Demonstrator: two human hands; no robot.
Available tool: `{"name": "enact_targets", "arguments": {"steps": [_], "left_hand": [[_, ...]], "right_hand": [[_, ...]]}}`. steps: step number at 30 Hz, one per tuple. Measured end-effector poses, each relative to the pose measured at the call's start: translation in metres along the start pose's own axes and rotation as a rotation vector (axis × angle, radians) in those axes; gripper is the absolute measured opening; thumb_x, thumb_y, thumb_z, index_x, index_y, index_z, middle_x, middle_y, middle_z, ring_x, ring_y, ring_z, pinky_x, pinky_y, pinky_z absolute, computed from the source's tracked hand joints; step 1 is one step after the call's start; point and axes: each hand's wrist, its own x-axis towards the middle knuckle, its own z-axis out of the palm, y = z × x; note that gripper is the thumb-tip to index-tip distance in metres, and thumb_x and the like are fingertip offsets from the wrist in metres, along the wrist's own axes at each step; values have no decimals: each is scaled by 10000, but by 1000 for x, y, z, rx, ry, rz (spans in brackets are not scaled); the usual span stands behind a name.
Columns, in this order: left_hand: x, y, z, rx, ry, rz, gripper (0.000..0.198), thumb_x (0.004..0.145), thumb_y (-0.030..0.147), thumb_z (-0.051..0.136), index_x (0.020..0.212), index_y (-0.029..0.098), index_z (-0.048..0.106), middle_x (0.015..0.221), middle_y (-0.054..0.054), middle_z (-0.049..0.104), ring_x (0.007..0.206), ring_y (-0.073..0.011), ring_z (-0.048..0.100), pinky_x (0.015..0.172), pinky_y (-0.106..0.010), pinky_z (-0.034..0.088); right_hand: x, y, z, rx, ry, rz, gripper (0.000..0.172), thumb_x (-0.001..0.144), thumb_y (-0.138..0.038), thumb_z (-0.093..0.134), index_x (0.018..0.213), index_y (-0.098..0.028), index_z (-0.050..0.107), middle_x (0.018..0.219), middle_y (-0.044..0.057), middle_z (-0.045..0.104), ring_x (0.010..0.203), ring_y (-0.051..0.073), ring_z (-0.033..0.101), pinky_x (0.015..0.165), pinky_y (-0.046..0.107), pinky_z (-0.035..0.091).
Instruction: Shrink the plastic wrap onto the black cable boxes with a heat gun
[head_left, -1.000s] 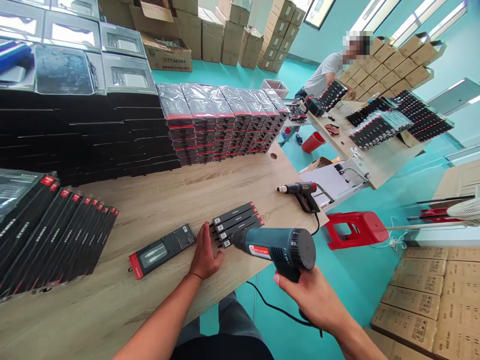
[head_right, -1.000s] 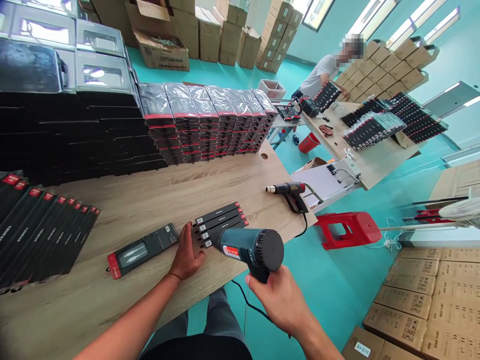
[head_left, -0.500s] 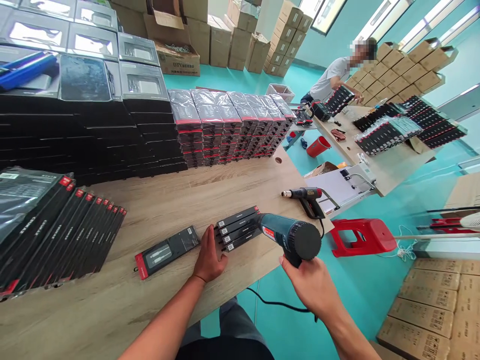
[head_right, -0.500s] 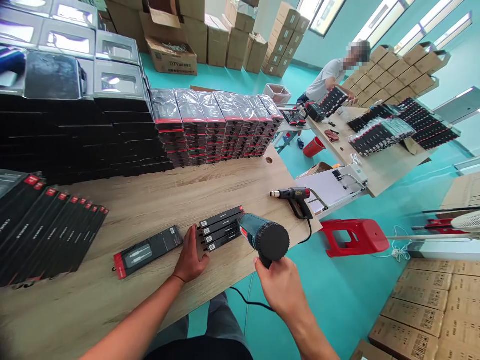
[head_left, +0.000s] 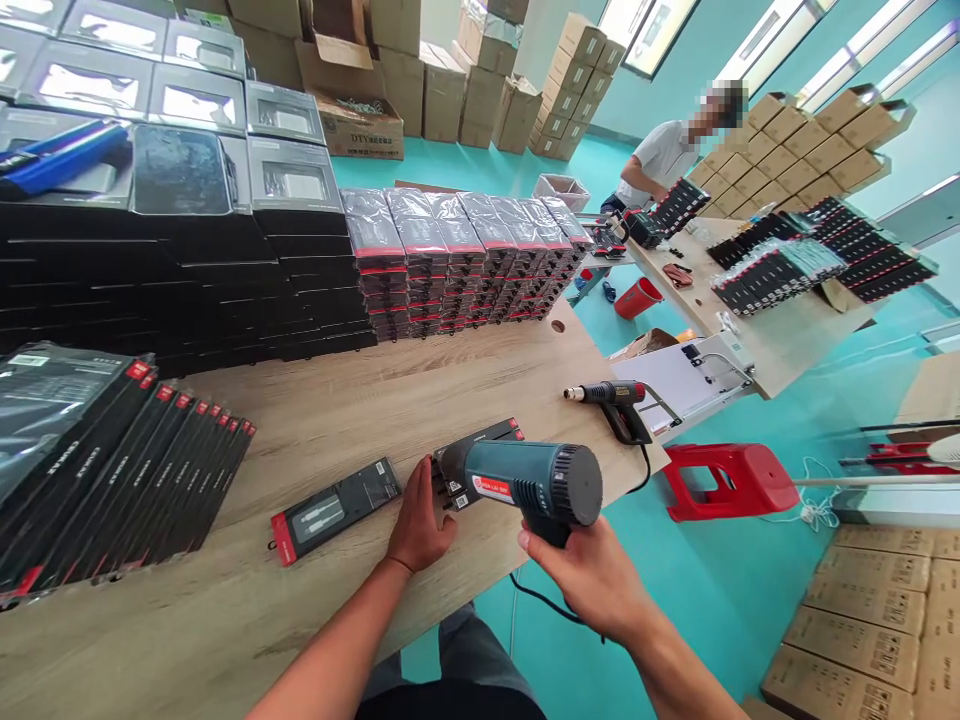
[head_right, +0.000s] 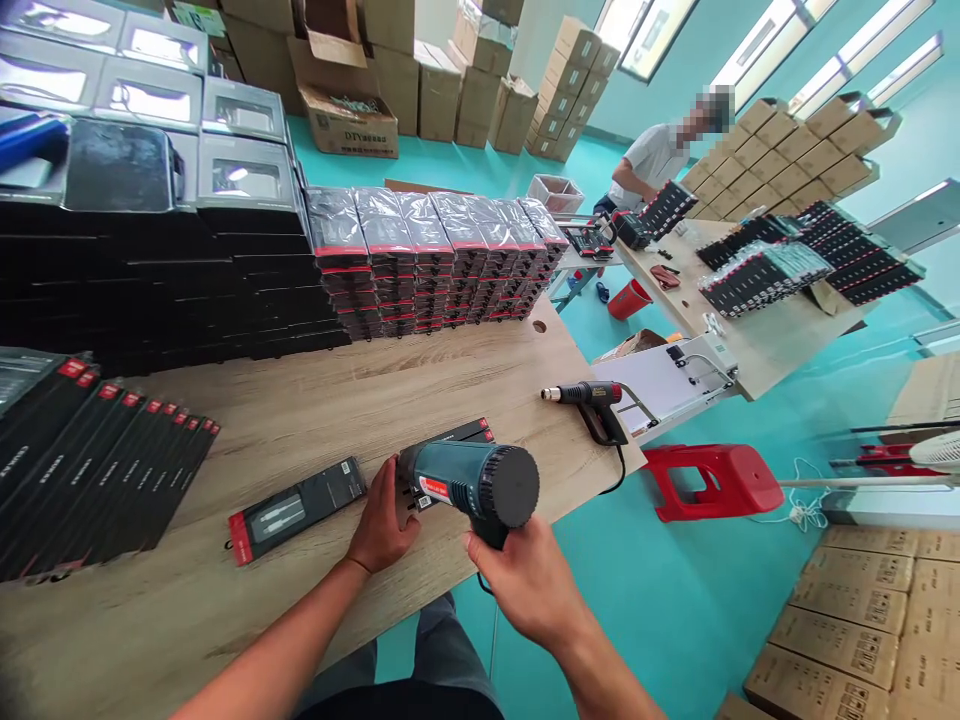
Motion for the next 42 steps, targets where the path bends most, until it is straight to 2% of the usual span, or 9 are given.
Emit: {"name": "enact_targets", "arguments": {"steps": [5,10,16,20,25,29,36,39,42], "left_hand": [[0,-1,0,-4,4,11,1178,783,118,676,1711,239,-38,1707,-225,297,1579,-445,324,1255,-684,348],[0,-2,1,-6,-3,2,1162,810,149,688,1711,232,-40,1707,-235,297,1578,-449,325,1253,-682,343],[-1,-3,0,-3,-19,1,1169,807,145,692,1711,231,-44,1705,-231,301,1583,-441,323,1262,-674,340],[2,-4,-2,-31,0,13,1149,819,158,694,1714,231,-23,1713,-235,281,1581,-462,314,1251,-707,338],[4,-4,-3,-34,8,17,1150,809,132,680,1716,245,-19,1726,-216,267,1597,-470,278,1257,-725,320],[4,-6,-7,-11,-11,3,1183,789,102,666,1712,289,-49,1749,-191,221,1604,-476,255,1254,-730,327],[1,15,-31,20,15,24,1130,819,102,611,1710,248,-69,1779,-208,132,1644,-449,140,1286,-716,233],[15,41,-43,134,71,42,1051,908,218,621,1710,208,-59,1778,-212,156,1646,-425,158,1302,-673,231],[47,64,-45,317,-27,44,1096,906,396,681,1707,179,-36,1762,-232,212,1628,-414,235,1292,-621,292]], "right_hand": [[4,-6,0,-56,89,63,199,997,-400,688,951,-207,692,865,-17,693,875,232,688,845,445,567],[-18,2,-9,20,-105,26,267,954,-439,715,843,-203,658,781,-48,641,769,202,658,688,348,540],[-46,22,-22,4,-34,132,355,970,-540,665,897,-194,701,748,-37,657,706,199,656,649,353,542],[-51,29,-23,2,-31,123,324,921,-519,732,927,-195,717,826,-21,713,789,217,694,714,374,578],[-48,46,-20,-10,128,188,379,998,-568,640,984,-198,724,865,-2,744,798,224,718,751,404,595],[-53,55,-8,93,58,129,409,929,-586,722,1036,-192,746,922,10,778,864,250,744,781,416,613],[-49,71,-14,238,99,141,481,967,-634,629,1180,-216,732,1086,88,794,1179,337,695,1041,578,526],[-45,93,-19,429,13,97,553,886,-669,732,1199,-214,720,1087,72,793,966,267,749,869,486,624],[-30,129,-23,599,94,123,467,922,-602,749,1149,-197,701,967,26,761,710,175,695,619,345,604]]}}
